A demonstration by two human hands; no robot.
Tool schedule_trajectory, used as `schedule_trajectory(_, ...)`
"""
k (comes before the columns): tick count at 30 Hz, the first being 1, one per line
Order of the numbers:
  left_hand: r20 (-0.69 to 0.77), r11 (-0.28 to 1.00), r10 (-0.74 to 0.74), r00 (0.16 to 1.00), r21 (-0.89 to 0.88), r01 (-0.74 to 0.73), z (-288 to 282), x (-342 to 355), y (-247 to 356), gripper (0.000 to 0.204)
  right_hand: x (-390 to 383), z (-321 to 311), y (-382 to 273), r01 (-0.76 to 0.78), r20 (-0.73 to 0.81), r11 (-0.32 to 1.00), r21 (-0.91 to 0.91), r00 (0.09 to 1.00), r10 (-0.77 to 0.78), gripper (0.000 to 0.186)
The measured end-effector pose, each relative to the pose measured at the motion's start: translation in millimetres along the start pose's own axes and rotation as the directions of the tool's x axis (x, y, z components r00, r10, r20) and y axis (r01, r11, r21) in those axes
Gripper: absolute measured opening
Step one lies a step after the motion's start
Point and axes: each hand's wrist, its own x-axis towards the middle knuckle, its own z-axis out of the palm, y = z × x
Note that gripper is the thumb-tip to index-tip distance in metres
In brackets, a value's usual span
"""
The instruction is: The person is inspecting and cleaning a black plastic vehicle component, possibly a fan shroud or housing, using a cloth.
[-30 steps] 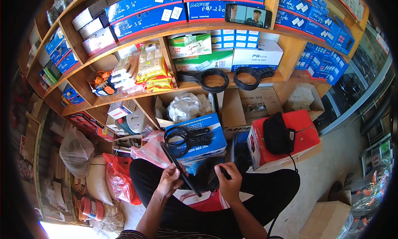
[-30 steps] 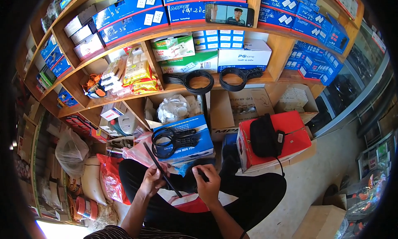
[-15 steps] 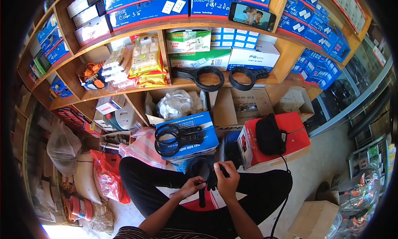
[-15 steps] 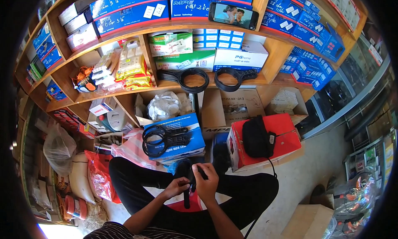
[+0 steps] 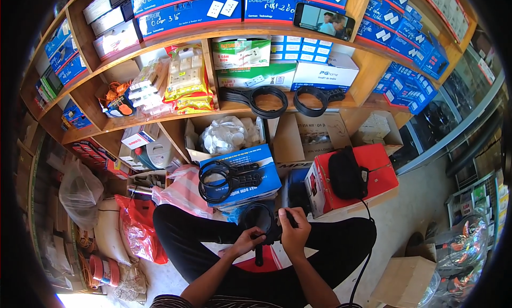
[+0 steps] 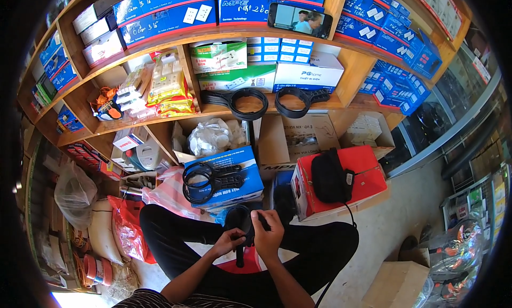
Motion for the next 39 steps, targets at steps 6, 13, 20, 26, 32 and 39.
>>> schedule_trajectory(6,-0.015,0.998,0.041,0.999,0.051,-0.04,-3,4,-15,0.019,0,-1,-5,-0.02,-0.012,1.0,0.002,1.0,0.02,0.02)
schedule_trajectory(13,-0.028,0.996,0.032,0.999,0.08,-0.03,-2,1,-10,0.018,0,-1,-5,-0.005,-0.009,1.0,-0.008,1.0,0.005,0.02)
schedule_trajectory(20,-0.031,0.996,0.039,0.999,0.077,-0.036,-2,2,-13,0.018,-1,0,-5,-0.021,0.008,1.0,0.008,1.0,0.021,0.019)
schedule_trajectory(26,-0.028,0.994,0.048,0.998,0.097,-0.045,-3,2,-13,0.018,-1,1,-4,-0.028,0.016,0.999,0.016,0.999,0.028,0.019)
schedule_trajectory(32,-0.039,0.993,0.054,0.998,0.108,-0.049,-1,1,-11,0.017,-2,1,-1,-0.024,0.028,1.0,0.011,0.999,0.023,0.02)
schedule_trajectory(39,-0.046,0.981,0.157,0.986,0.122,-0.151,-1,3,-14,0.017,-2,1,-4,-0.045,0.042,0.999,0.008,0.998,0.045,0.018)
